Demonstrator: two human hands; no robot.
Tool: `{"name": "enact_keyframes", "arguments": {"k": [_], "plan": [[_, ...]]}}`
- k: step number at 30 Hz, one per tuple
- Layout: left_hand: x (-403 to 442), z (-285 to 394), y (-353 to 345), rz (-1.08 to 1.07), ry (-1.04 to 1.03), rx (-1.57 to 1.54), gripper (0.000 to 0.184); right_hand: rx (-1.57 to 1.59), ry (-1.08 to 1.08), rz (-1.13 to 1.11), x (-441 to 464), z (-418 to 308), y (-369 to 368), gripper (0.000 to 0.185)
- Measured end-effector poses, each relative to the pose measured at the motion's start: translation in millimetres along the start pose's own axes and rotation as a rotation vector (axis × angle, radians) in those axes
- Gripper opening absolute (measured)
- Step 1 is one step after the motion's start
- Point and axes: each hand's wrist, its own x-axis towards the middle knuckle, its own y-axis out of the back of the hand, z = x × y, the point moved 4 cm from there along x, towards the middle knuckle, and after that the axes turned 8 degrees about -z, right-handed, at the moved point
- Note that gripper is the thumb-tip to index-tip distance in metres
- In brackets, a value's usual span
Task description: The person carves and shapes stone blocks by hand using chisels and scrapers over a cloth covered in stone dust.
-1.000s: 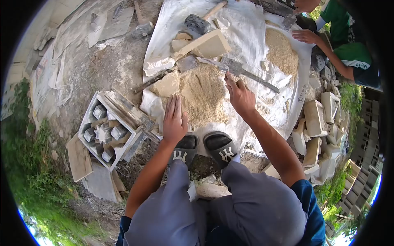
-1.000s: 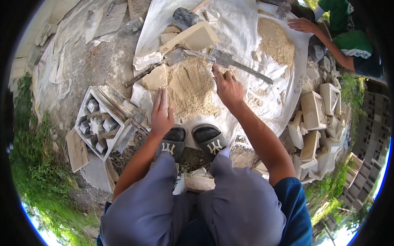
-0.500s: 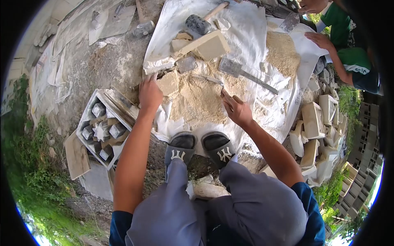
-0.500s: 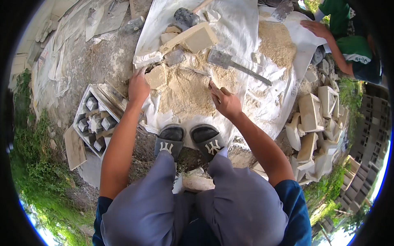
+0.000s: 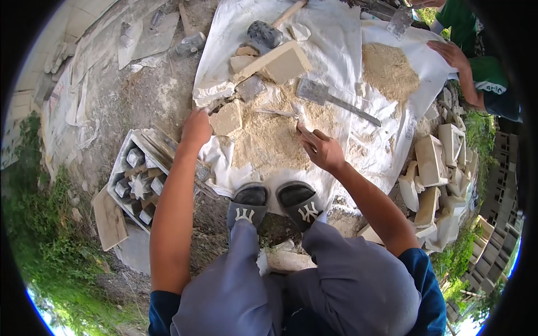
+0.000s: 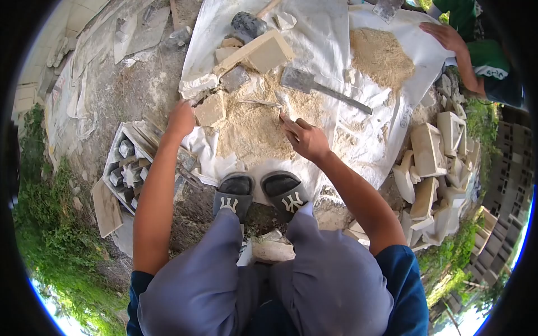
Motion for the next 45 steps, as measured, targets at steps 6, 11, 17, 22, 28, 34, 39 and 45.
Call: {"name": "enact_keyframes", "arguments": {"k": [6, 11, 17, 22, 28, 34, 39, 45], "plan": [[6, -7, 3, -0.134, -0.022, -0.018, 0.031, 0.104, -0.098, 0.050, -6, -6, 4, 0.050], [-6, 16, 30, -0.239, 0.082, -0.097, 0.052, 0.097, -0.118, 0.033, -7, -8, 5, 0.050], [-16, 36, 26, -0.071, 0.147, -0.061, 0.054, 0.156, -0.154, 0.025, -9, -3, 4, 0.049], [-38, 49, 43, -0.031, -0.011, 0.043, 0.056, 0.173, -0.153, 0.046, -9, -1, 0, 0.048], [-69, 24, 72, 0.052, 0.046, 0.073, 0.063, 0.222, -0.207, -0.024, -21, -1, 13, 0.045], [-82, -25, 92, 0.422, 0.180, -0.212, 0.067, 0.361, -0.217, 0.178, -23, 10, 9, 0.044], [-48, -28, 108, 0.504, 0.289, -0.213, 0.070, 0.409, -0.262, 0.152, -12, 2, 14, 0.043], [20, -26, 96, 0.320, 0.347, -0.388, 0.055, 0.425, -0.272, 0.071, 0, 1, -2, 0.043]]}}
